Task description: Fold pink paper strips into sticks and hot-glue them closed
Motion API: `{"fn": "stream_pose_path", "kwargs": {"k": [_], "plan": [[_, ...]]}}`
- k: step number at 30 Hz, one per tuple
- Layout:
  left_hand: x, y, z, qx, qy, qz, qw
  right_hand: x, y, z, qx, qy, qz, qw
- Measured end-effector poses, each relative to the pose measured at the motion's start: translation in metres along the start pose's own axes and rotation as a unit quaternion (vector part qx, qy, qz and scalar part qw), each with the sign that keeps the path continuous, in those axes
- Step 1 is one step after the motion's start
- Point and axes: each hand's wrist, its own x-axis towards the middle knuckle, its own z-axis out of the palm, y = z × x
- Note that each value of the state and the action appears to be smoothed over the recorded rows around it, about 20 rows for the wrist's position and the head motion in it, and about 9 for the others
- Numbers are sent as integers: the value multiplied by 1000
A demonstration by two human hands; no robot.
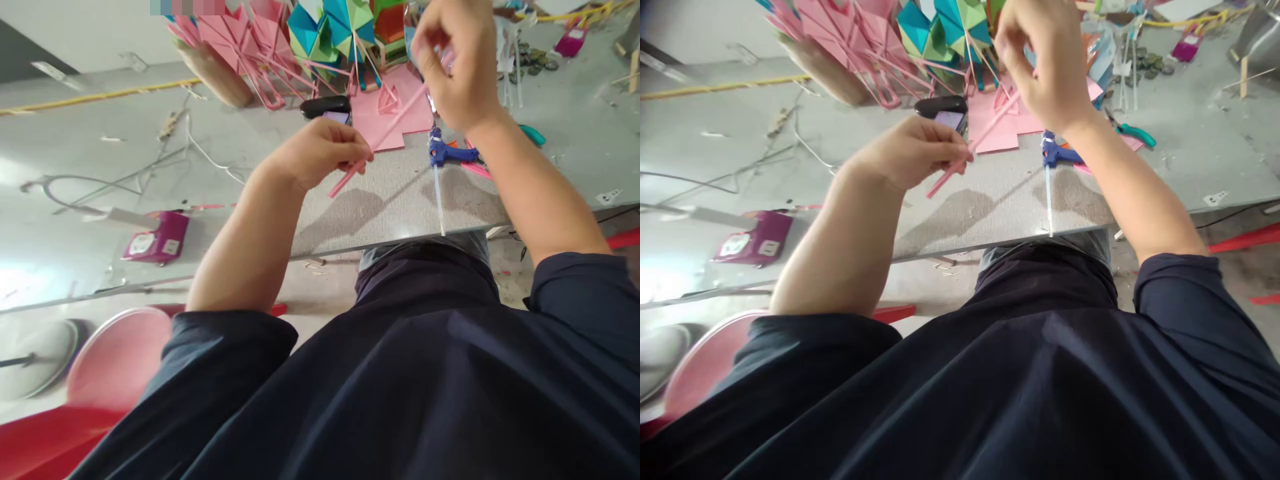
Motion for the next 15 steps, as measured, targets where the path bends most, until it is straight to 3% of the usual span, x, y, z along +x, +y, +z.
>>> {"fn": "stream_pose_path", "kwargs": {"k": [2, 4, 6, 8, 11, 15], "plan": [[16, 7, -7, -56, 34, 12, 998, -5, 6, 8, 49, 113, 49, 991], [29, 11, -10, -70, 71, 29, 995, -7, 16, 26, 118, 150, 52, 980], [38, 10, -9, -73, 100, 49, 991, -9, 23, 46, 189, 116, 64, 973], [41, 4, -5, -78, 105, 59, 990, -13, 25, 61, 246, 41, 131, 959], [40, -6, 1, -81, 63, 45, 994, -20, 19, 69, 277, -31, 213, 937], [35, -14, 7, -59, 11, 55, 997, -27, 8, 67, 309, -46, 253, 916]]}}
